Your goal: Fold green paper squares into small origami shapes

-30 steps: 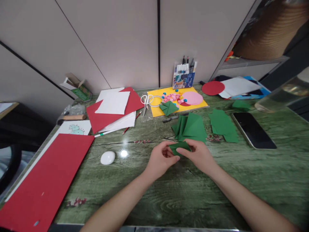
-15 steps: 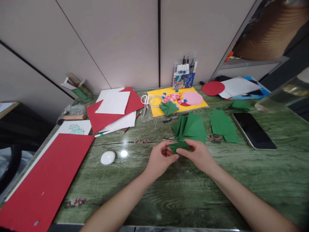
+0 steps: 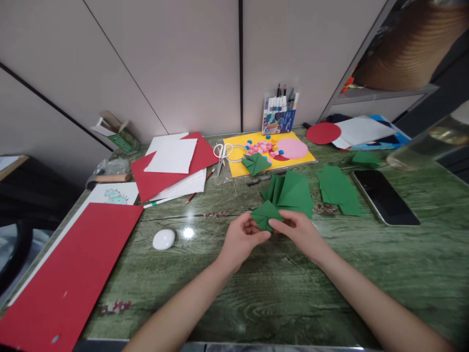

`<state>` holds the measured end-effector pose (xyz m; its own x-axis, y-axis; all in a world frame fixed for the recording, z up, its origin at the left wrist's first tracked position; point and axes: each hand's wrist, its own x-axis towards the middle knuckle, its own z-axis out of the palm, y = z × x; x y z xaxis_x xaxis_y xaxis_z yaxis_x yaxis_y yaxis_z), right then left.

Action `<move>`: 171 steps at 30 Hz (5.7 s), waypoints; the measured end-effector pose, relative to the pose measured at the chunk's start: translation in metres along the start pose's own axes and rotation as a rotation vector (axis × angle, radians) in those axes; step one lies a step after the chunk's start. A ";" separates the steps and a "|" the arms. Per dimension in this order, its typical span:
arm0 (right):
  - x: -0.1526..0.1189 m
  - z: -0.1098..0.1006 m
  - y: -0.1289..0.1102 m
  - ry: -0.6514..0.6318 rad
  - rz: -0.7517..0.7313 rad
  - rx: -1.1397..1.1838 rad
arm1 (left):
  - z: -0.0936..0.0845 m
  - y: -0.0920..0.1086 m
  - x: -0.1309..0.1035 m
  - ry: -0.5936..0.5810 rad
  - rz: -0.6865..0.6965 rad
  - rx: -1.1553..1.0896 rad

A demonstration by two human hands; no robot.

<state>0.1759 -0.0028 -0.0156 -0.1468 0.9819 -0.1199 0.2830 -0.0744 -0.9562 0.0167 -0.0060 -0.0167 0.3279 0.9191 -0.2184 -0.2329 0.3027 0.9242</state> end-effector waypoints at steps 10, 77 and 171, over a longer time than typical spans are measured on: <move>0.002 0.000 0.004 0.030 -0.028 -0.146 | 0.000 0.004 0.001 0.014 -0.092 -0.071; 0.001 0.011 0.013 0.003 0.011 0.179 | 0.002 -0.003 0.002 0.114 -0.059 -0.196; 0.033 -0.057 0.036 0.432 -0.142 -0.060 | -0.058 0.005 0.040 0.340 0.230 0.280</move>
<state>0.2356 0.0370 -0.0389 0.2175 0.9651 0.1459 0.3447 0.0639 -0.9366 -0.0249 0.0474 -0.0387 -0.0316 0.9984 -0.0458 0.0057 0.0460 0.9989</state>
